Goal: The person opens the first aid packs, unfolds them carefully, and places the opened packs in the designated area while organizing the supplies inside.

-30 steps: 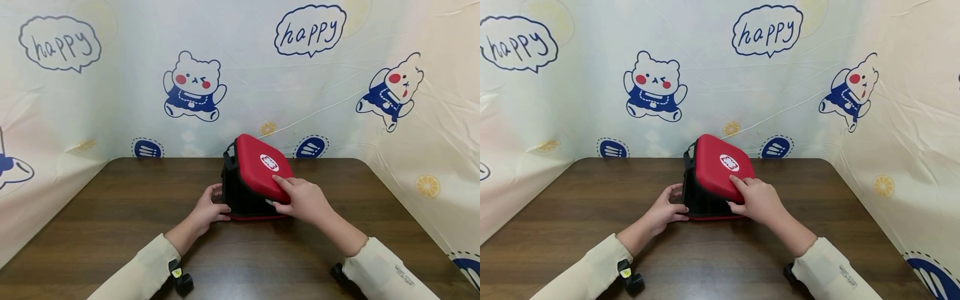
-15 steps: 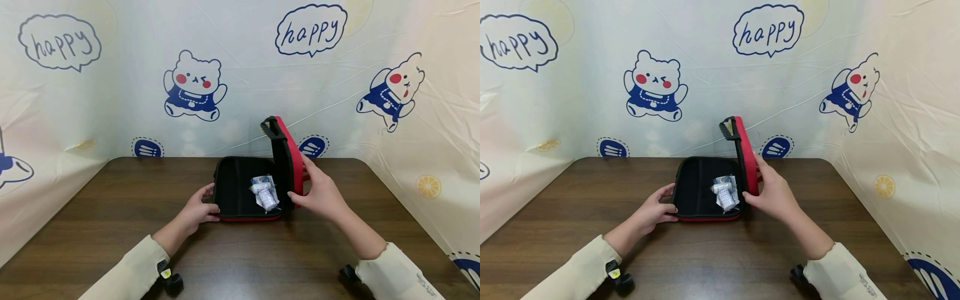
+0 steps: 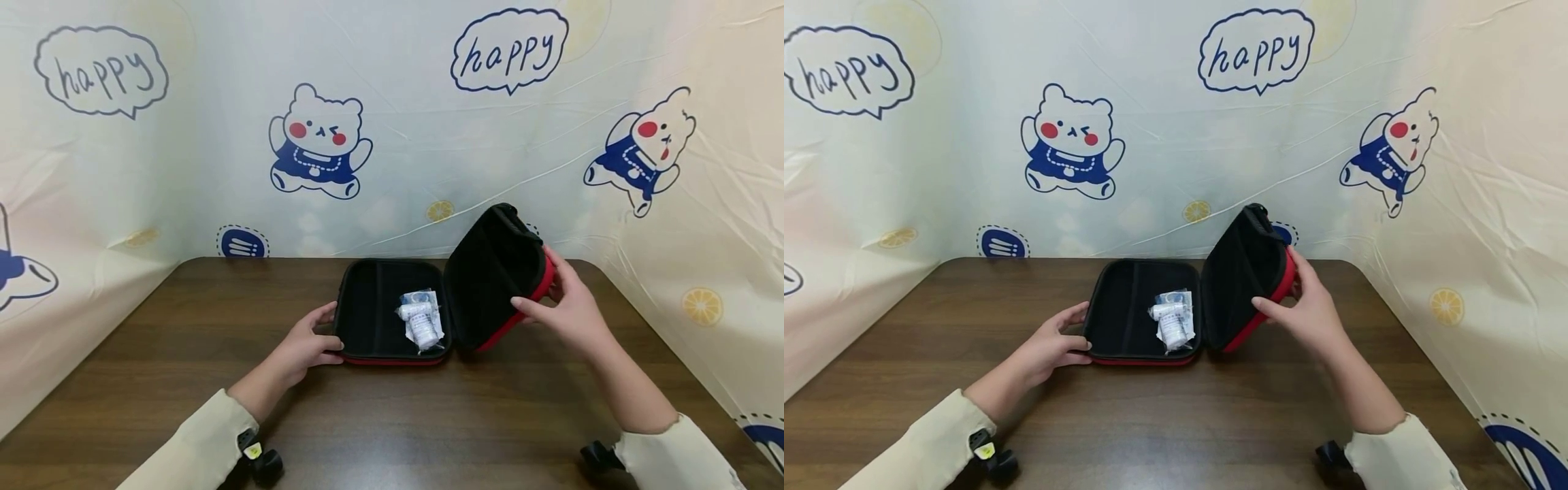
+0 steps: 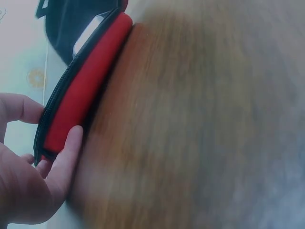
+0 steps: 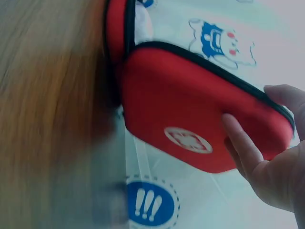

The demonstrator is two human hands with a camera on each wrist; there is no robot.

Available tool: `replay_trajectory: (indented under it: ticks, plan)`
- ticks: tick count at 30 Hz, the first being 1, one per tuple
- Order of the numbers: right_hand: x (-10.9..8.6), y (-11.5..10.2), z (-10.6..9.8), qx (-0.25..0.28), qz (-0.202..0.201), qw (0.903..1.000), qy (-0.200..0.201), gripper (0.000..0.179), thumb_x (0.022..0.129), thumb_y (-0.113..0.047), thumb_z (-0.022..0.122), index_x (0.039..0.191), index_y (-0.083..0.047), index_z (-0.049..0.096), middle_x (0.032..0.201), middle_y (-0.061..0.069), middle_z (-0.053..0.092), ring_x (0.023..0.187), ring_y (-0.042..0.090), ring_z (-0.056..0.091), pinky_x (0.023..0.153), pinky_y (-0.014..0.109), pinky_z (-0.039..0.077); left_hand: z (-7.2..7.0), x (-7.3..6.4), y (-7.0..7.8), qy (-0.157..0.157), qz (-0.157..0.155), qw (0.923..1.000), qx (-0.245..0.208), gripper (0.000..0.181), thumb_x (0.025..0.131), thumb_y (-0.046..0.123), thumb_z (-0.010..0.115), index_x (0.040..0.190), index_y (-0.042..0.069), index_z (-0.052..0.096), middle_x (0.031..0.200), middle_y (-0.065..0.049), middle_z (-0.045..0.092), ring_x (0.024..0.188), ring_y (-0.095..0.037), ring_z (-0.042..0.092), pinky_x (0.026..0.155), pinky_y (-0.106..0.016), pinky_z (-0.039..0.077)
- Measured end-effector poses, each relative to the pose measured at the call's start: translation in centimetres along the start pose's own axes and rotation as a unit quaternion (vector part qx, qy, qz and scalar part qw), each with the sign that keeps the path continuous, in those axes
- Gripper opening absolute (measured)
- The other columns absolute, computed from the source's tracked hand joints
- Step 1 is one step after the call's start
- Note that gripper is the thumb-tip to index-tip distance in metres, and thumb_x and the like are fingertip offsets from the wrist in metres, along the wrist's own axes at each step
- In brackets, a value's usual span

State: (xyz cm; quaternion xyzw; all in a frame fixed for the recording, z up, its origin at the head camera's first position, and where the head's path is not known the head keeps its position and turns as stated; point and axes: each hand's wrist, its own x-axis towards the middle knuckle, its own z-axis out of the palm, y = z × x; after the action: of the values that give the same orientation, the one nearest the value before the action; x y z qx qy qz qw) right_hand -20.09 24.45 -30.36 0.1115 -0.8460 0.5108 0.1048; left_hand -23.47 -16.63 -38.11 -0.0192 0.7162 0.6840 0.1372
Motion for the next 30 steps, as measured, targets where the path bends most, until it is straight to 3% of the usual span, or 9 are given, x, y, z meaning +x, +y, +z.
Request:
replay_trajectory:
  ticks: [3, 7, 11, 15, 20, 30]
  plan:
    - [-0.4, 0.6, -1.2, 0.039, 0.032, 0.9987, -0.009, 0.086, 0.090, -0.024, 0.071, 0.157, -0.012, 0.019, 0.146, 0.023, 0.040, 0.108, 0.016, 0.060, 0.071, 0.033, 0.058, -0.4, -0.2, 0.0, 0.001, 0.000, 1.0000, 0.003, 0.081, 0.085, -0.013, 0.059, 0.154, 0.013, 0.025, 0.150, -0.020, 0.021, 0.103, -0.033, 0.057, 0.081, -0.046, 0.056]
    - [-0.7, 1.9, -2.9, 0.034, 0.080, 0.9959, -0.024, 0.076, 0.096, -0.029, 0.063, 0.152, 0.002, 0.023, 0.141, 0.030, 0.041, 0.092, 0.000, 0.060, 0.076, 0.027, 0.057, -0.9, -0.3, 0.1, 0.000, 0.000, 0.9999, 0.015, 0.081, 0.086, -0.011, 0.060, 0.154, 0.012, 0.025, 0.150, -0.020, 0.021, 0.105, -0.034, 0.056, 0.081, -0.046, 0.056]
    - [-0.6, 3.3, -4.3, -0.012, 0.123, 0.9914, -0.043, 0.074, 0.097, -0.030, 0.062, 0.147, 0.011, 0.027, 0.139, 0.034, 0.042, 0.090, 0.002, 0.060, 0.078, 0.023, 0.055, -1.2, -0.4, 0.3, -0.003, -0.004, 0.9996, 0.029, 0.079, 0.086, -0.010, 0.061, 0.154, 0.010, 0.026, 0.149, -0.022, 0.021, 0.103, -0.034, 0.057, 0.081, -0.045, 0.056]
    - [-0.6, 4.7, -5.1, -0.062, 0.144, 0.9847, -0.077, 0.076, 0.095, -0.024, 0.066, 0.144, 0.017, 0.026, 0.134, 0.040, 0.043, 0.084, 0.015, 0.067, 0.077, 0.028, 0.057, -1.5, -0.3, 0.3, -0.007, -0.005, 0.9993, 0.037, 0.079, 0.085, -0.010, 0.062, 0.153, 0.009, 0.026, 0.148, -0.022, 0.022, 0.103, -0.035, 0.057, 0.081, -0.045, 0.056]
    - [-0.6, 6.1, -5.3, -0.105, 0.148, 0.9759, -0.121, 0.077, 0.090, -0.016, 0.071, 0.138, 0.024, 0.027, 0.128, 0.044, 0.045, 0.083, 0.026, 0.070, 0.077, 0.038, 0.058, -1.7, -0.3, 0.4, -0.013, -0.007, 0.9988, 0.046, 0.081, 0.084, -0.012, 0.063, 0.153, 0.008, 0.026, 0.148, -0.023, 0.022, 0.103, -0.035, 0.057, 0.082, -0.045, 0.056]
    - [-0.2, 7.9, -4.8, -0.166, 0.159, 0.9560, -0.183, 0.079, 0.083, -0.011, 0.077, 0.132, 0.029, 0.030, 0.121, 0.049, 0.045, 0.078, 0.028, 0.071, 0.078, 0.045, 0.057, -1.7, -0.4, 1.0, -0.033, -0.006, 0.9960, 0.083, 0.083, 0.083, -0.011, 0.065, 0.154, 0.006, 0.024, 0.149, -0.027, 0.022, 0.096, -0.030, 0.061, 0.081, -0.041, 0.057]
